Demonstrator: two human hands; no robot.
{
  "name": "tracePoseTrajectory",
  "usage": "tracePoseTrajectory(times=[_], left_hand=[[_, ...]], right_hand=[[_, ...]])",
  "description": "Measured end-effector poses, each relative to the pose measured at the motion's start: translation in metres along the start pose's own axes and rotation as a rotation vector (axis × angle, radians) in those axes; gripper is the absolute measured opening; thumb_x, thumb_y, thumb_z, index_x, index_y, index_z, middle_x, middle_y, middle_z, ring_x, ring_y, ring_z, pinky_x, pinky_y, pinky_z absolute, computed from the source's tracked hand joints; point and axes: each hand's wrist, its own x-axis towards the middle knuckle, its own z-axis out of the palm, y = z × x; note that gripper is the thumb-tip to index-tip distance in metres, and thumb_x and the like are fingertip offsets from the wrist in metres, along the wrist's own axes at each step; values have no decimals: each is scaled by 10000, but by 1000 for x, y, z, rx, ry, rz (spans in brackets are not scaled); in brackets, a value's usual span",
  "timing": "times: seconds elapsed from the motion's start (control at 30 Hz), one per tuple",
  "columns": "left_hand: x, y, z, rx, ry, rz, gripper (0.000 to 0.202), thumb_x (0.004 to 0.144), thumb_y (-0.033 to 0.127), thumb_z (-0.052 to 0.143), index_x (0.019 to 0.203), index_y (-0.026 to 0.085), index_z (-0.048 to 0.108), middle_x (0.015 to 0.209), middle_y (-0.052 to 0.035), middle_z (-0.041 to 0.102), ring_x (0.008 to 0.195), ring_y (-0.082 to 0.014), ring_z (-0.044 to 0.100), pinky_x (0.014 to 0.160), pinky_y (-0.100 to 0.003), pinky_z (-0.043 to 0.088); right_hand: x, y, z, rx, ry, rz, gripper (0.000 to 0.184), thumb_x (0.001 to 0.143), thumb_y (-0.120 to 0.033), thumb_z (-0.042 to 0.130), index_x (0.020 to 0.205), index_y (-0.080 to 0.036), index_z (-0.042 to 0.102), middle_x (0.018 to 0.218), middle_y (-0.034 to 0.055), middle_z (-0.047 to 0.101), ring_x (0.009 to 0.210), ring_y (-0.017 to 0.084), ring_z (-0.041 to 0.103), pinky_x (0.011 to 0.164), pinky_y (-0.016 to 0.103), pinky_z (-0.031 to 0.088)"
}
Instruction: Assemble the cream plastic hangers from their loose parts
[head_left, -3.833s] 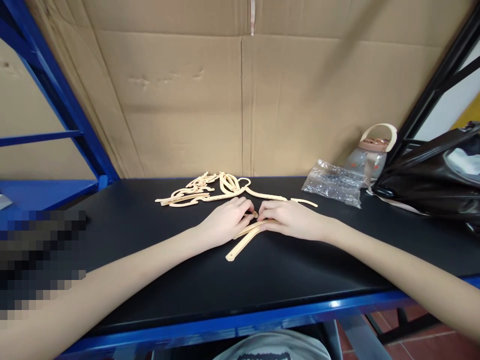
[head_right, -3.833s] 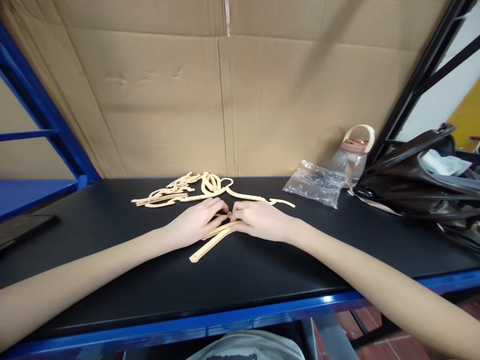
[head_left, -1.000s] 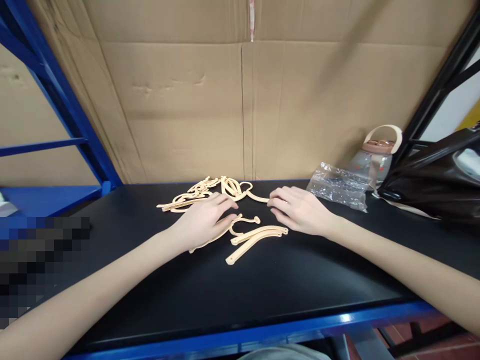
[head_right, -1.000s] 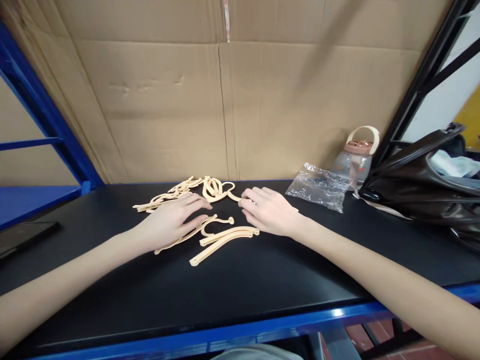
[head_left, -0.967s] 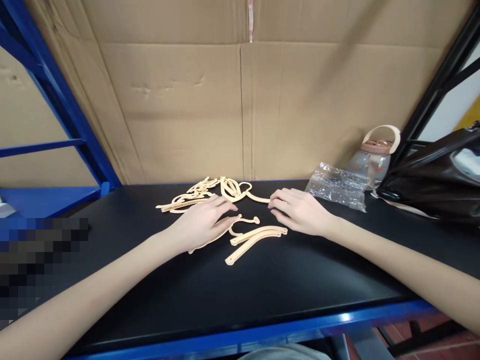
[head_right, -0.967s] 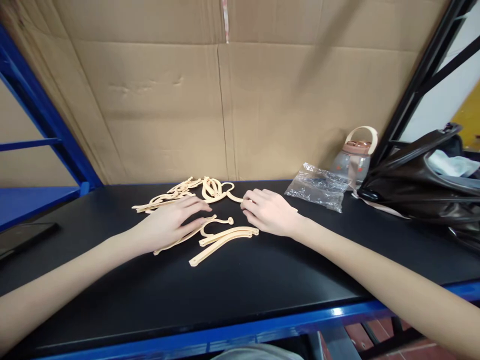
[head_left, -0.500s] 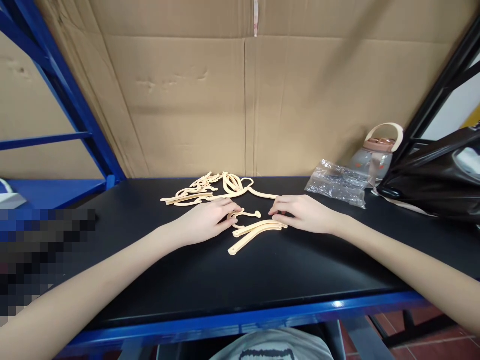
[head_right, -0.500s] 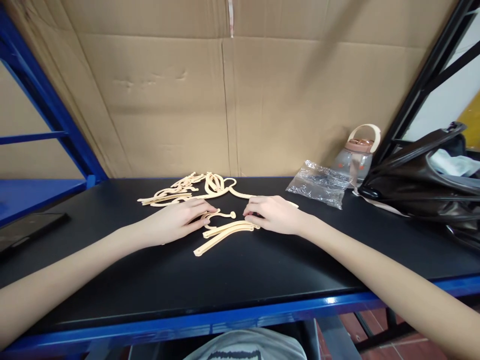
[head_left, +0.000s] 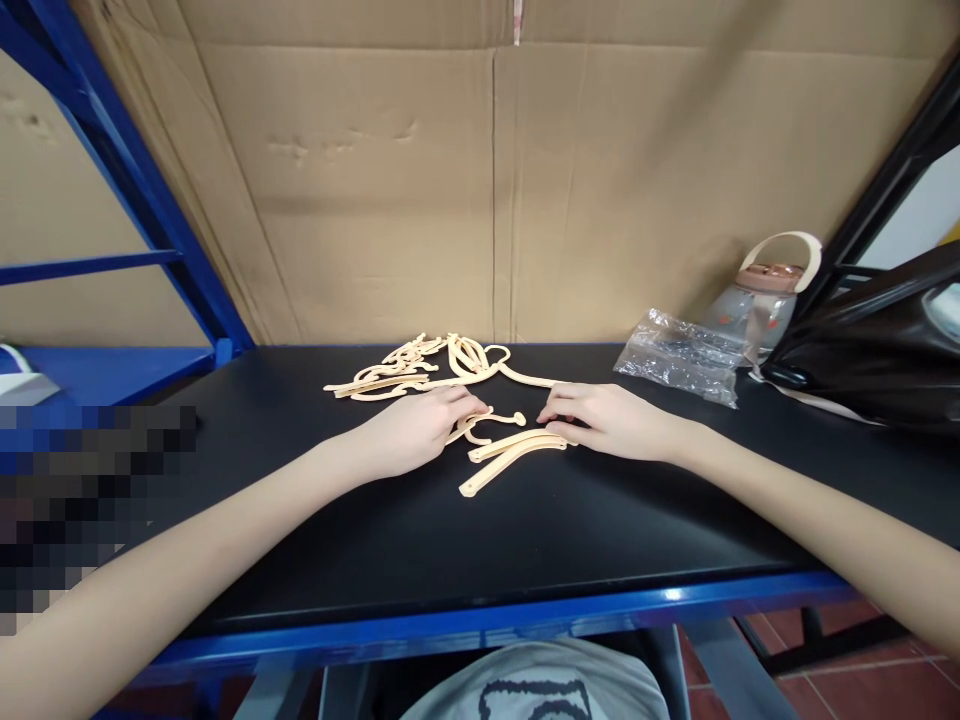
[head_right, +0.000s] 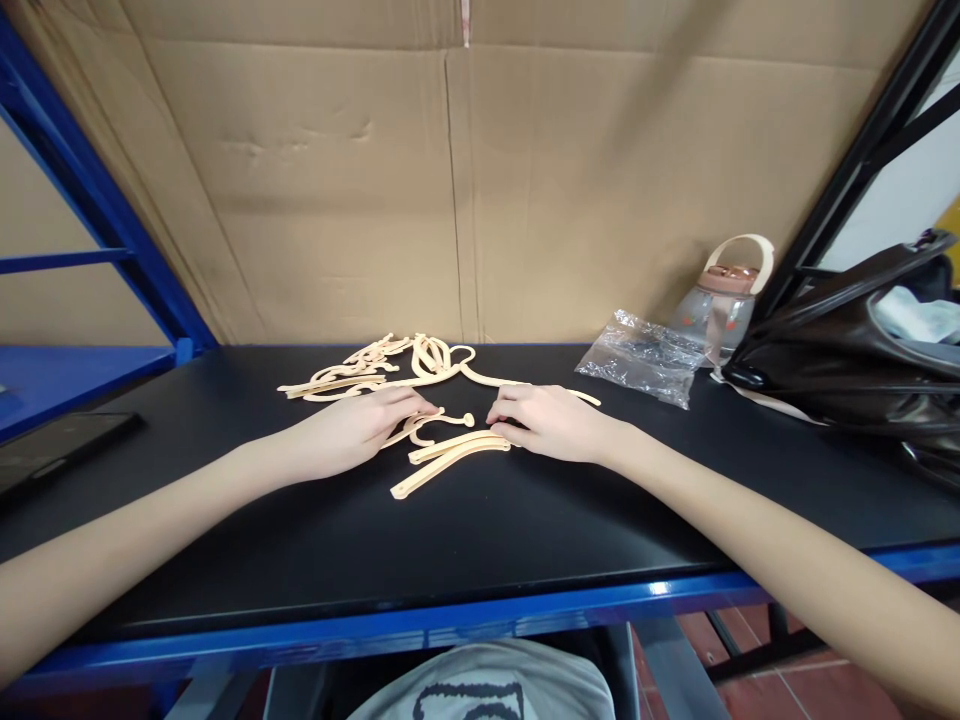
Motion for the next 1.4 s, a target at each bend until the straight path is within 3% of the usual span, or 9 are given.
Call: tracePoseTrajectory(times=[0.23, 0.73, 0.93, 1.4], left_hand=[[-2, 2, 1, 0, 15, -10, 348, 986, 267, 320, 1233, 190, 553, 1139, -75, 591, 1064, -211, 553, 904, -343, 451], [-4, 0, 3, 43, 42, -1, 351, 982, 271, 331, 1244, 193, 551, 1157, -79, 599, 1060, -211, 566, 881, -336, 476], [-4, 0, 2, 18, 48, 21, 377, 994, 278, 285, 1257, 187, 539, 1158, -81, 598, 1063, -209, 564, 883, -340, 475], [-5, 1, 2, 52, 30, 8, 369, 991, 280, 302, 1272, 201, 529, 1149, -79, 588, 1061, -208, 558, 896, -324, 455]], right_hand=[[0, 1, 2, -22, 24, -6, 338, 978, -361, 361, 1072, -199, 643, 1037, 55, 623, 917, 184, 619, 772, 325, 483], [0, -2, 0, 4, 33, -5, 322, 973, -360, 374, 1049, -211, 649, 1006, 43, 622, 911, 176, 617, 765, 308, 487], [0, -2, 0, -41, 34, -34, 378, 993, -272, 285, 1063, -204, 650, 1037, 58, 617, 927, 180, 615, 774, 320, 493], [0, -2, 0, -12, 25, -6, 329, 980, -333, 345, 1061, -212, 639, 1054, 50, 622, 938, 185, 618, 782, 333, 501]])
